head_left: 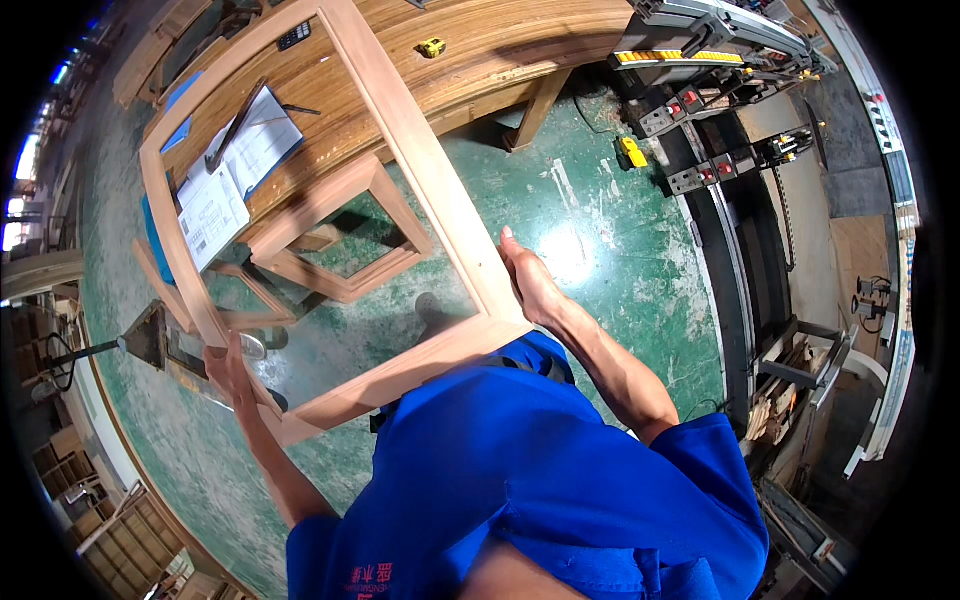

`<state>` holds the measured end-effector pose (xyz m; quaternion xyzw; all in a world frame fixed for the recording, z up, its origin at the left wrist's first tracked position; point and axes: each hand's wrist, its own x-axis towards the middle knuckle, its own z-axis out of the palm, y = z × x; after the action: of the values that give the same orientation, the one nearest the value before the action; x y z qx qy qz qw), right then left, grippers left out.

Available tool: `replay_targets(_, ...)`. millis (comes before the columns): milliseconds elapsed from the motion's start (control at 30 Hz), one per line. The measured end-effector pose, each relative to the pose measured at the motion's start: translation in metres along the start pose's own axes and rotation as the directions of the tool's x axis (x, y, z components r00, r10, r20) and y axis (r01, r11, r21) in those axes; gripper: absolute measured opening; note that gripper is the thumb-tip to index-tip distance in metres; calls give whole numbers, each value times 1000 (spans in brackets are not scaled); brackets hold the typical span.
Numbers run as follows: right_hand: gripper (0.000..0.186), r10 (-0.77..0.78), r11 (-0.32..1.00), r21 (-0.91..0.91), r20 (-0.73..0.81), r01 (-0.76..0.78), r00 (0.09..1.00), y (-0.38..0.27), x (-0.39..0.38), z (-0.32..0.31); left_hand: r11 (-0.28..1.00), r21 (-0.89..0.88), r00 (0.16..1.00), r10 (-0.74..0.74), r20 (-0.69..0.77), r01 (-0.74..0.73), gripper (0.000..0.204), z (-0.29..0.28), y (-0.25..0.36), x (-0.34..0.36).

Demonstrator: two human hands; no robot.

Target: The person operates a CNC woodworking machine to process a wooden frame. They place the frame on the machine, adjust various components and clamps, and then remove the finished frame.

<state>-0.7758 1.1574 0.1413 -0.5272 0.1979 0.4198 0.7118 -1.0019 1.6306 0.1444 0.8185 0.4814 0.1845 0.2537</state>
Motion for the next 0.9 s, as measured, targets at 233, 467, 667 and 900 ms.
replay_targets(233,69,-4,1000,-2,6,4,1000,-1,-1,3,1000,19,1000,-10,8,10,59,-1,-6,1)
replay_targets(467,69,0,1000,-8,22,0,1000,4,5,-2,999,-10,999,34,-7,-34,57,-2,-3,-3)
replay_targets(667,70,15,1000,-24,18,-15,1000,-2,0,2,999,-32,1000,-8,-2,8,55,-3,14,-9)
replay_targets(900,70,25,1000,-16,11,-24,1000,-1,-1,1,999,-51,999,-15,-28,14,55,1,3,-7)
